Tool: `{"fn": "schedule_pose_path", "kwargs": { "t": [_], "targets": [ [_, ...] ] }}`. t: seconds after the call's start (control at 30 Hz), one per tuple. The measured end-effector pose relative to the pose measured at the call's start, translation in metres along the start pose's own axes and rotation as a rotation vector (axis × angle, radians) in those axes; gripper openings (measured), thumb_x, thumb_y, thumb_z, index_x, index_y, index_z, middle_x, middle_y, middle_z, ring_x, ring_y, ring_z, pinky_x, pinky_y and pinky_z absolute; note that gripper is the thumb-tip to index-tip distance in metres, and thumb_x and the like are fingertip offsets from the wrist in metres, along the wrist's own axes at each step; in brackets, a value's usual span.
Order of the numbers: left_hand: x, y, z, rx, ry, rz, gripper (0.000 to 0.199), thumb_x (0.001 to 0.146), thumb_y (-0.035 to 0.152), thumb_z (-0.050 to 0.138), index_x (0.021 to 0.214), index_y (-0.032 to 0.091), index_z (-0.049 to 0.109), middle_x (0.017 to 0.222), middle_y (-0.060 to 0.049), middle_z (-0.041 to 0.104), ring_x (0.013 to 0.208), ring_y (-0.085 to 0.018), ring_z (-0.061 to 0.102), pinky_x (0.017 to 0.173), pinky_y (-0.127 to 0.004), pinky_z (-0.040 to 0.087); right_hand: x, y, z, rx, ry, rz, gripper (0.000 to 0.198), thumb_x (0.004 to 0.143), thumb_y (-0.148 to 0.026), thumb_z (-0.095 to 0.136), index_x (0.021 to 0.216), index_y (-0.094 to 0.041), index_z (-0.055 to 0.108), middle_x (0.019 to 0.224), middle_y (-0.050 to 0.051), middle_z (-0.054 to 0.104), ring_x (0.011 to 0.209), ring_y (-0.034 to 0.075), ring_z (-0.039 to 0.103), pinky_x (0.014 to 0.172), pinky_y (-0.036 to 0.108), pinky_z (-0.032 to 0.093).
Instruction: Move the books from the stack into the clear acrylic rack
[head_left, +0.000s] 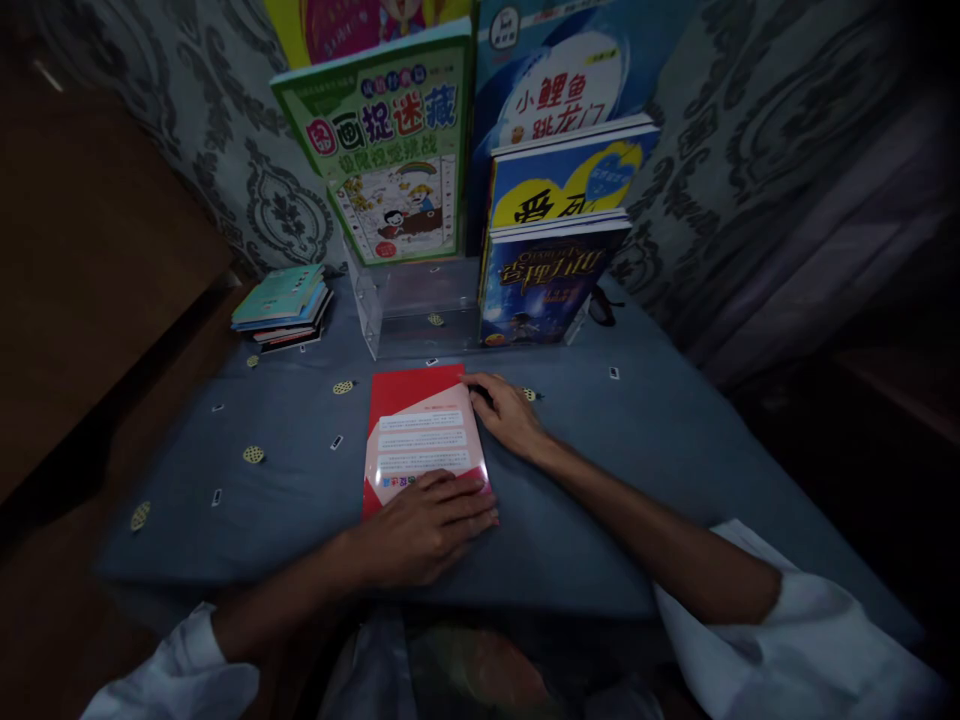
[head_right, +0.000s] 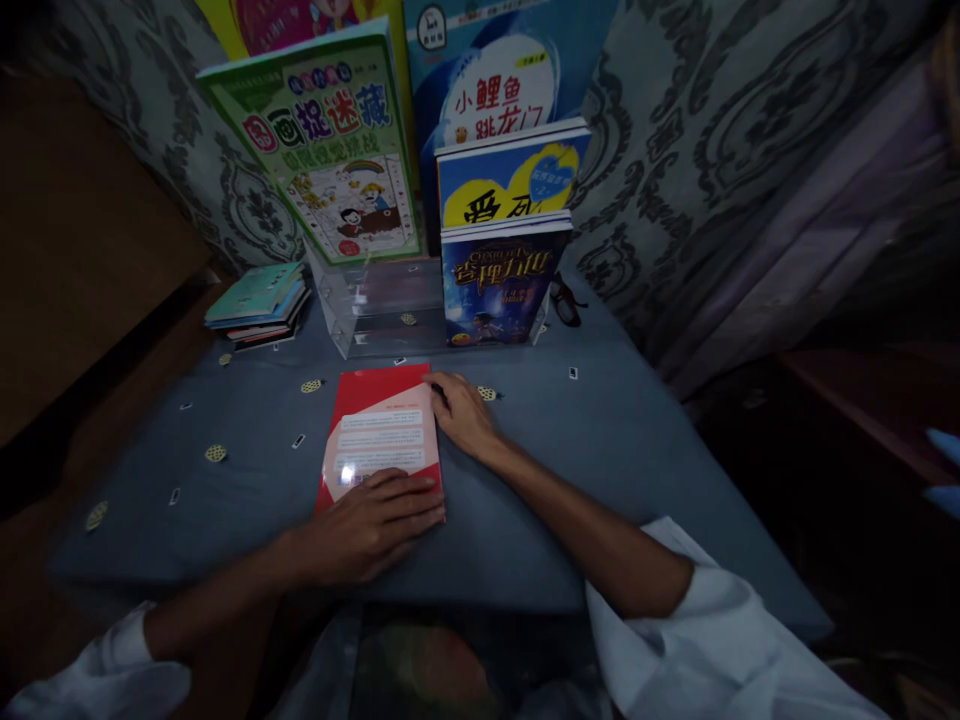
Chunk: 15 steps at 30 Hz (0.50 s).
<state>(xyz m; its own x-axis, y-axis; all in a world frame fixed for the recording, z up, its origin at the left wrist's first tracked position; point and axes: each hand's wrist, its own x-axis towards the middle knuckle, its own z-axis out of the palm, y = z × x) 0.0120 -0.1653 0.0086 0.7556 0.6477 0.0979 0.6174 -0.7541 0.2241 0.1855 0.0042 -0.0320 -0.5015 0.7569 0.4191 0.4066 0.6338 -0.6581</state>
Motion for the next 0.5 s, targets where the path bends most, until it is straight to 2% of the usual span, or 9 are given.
{"fn": "schedule_pose_path", "kwargs": {
  "t": [0.3,0.5],
  "targets": [
    [-0.003,-0.011,-0.001,0.051,-0.056,0.005,0.052,0.100,0.012,0.041,0.151,0.020,0.044,0.154,-0.006,0.050,0.148,-0.020,0.038,0.119,-0.041,0.033,-0.001,-0.004,-0.001,0.010,-0.025,-0.012,0.037,0.090,-0.016,0.048,0.120,-0.022,0.069,0.108,0.008,0.074,0.100,0.025,0.066,0.091,0.041,0.052],
    [-0.003,-0.028,0.003,0.049,-0.024,-0.048,0.057,0.098,0.008,0.043,0.152,0.024,0.042,0.153,-0.005,0.052,0.147,-0.020,0.040,0.120,-0.042,0.032,-0.002,-0.005,0.000,0.009,-0.078,-0.048,0.036,0.093,-0.018,0.048,0.122,-0.022,0.068,0.112,0.009,0.073,0.103,0.025,0.066,0.092,0.041,0.052]
  ]
}}
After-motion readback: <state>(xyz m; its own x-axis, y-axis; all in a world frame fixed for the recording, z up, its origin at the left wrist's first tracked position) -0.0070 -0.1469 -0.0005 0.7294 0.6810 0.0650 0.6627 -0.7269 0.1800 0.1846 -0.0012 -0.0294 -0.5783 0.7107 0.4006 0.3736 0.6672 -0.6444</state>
